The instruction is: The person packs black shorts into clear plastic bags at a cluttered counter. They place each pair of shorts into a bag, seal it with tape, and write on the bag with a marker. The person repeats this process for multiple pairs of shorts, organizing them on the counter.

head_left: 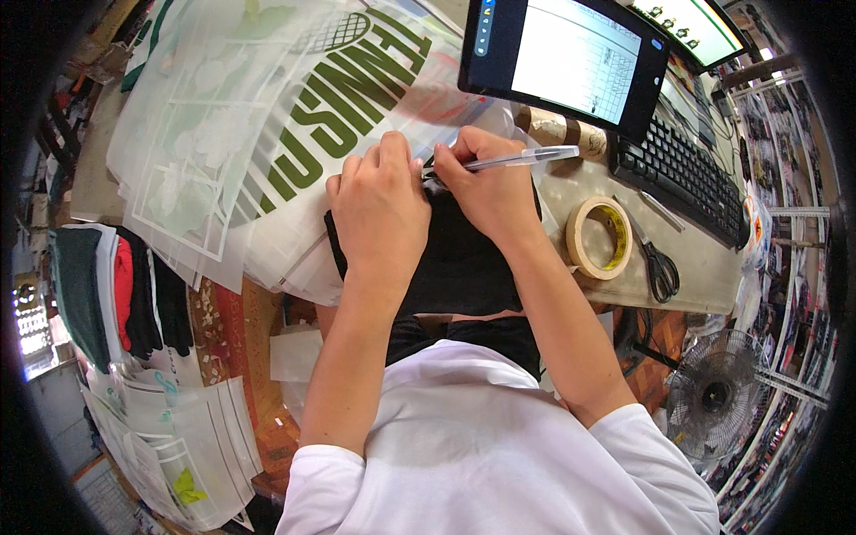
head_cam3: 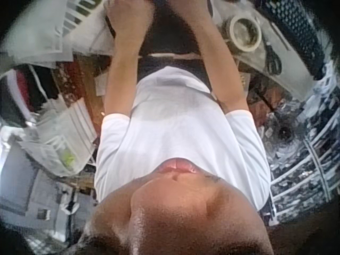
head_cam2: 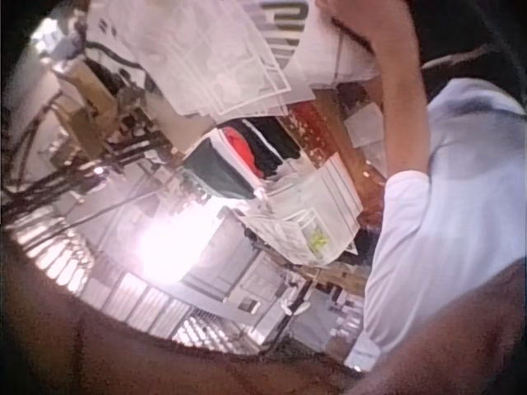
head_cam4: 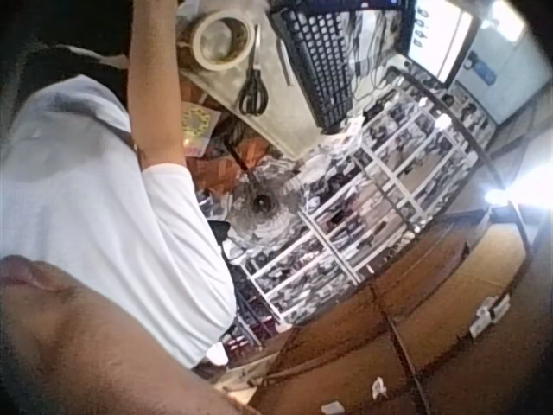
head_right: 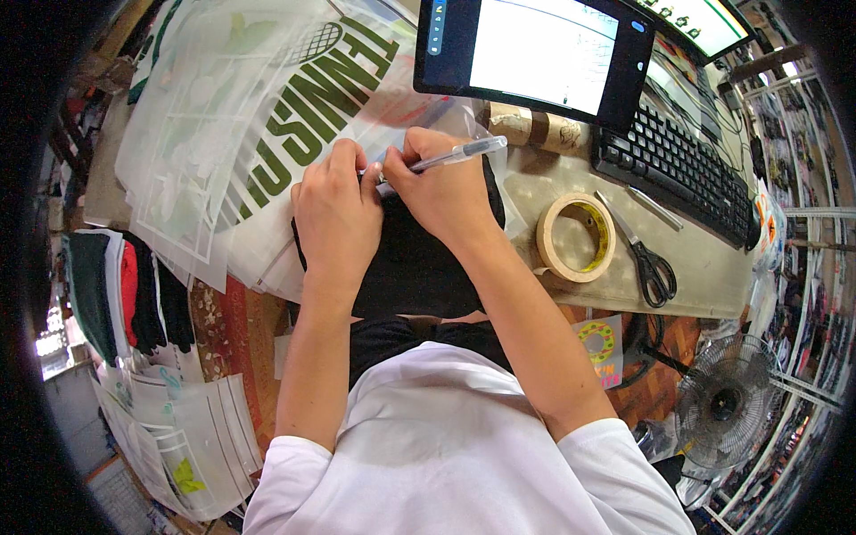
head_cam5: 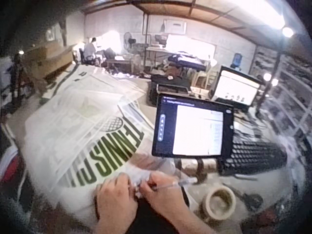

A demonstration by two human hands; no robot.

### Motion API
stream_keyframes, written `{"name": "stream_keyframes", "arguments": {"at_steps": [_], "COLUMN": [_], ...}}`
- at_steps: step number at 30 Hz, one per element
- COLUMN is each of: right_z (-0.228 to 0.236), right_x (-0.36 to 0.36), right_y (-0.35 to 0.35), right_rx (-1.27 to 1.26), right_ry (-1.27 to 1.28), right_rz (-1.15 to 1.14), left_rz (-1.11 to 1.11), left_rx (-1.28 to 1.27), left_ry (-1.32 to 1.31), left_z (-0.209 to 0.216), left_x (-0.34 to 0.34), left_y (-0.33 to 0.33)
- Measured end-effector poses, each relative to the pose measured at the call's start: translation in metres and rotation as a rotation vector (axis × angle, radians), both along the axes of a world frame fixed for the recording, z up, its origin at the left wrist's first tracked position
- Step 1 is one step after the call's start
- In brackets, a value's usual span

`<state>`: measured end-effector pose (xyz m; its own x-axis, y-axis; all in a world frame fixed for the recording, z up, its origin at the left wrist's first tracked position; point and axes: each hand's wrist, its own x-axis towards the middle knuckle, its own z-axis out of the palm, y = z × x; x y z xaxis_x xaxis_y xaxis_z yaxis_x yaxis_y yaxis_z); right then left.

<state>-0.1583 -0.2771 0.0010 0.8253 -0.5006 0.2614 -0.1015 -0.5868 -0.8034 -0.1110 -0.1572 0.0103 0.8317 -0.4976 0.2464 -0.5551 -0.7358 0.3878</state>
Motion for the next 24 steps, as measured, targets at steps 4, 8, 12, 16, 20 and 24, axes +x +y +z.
{"name": "stream_keyframes", "arguments": {"at_steps": [4,8,12,16,20,24], "right_z": [-0.0031,-0.0046,-0.0040,-0.0008,-0.0019,-0.0007], "right_x": [0.0003,0.0006,0.0007,-0.0002,-0.0003,-0.0009], "right_y": [-0.0009,-0.0007,0.0000,0.0008,0.0009,0.0005], "right_rx": [0.047,-0.017,0.002,-0.026,0.009,0.057], "right_ry": [-0.013,-0.020,-0.018,-0.020,-0.044,-0.055], "right_rz": [-0.002,-0.013,-0.025,-0.008,-0.017,-0.023], "left_rz": [-0.008,-0.010,-0.013,-0.012,-0.020,-0.006], "left_rx": [-0.001,-0.004,-0.016,-0.056,0.001,0.017], "left_ry": [-0.003,-0.001,-0.002,-0.012,0.011,0.021], "left_z": [-0.0005,0.0004,0.0006,-0.0012,0.0000,0.0011], "left_x": [0.0002,0.0000,0.0000,0.0000,0.0001,-0.0005], "left_y": [-0.0003,-0.0004,-0.0007,0.0001,0.0003,-0.0017]}}
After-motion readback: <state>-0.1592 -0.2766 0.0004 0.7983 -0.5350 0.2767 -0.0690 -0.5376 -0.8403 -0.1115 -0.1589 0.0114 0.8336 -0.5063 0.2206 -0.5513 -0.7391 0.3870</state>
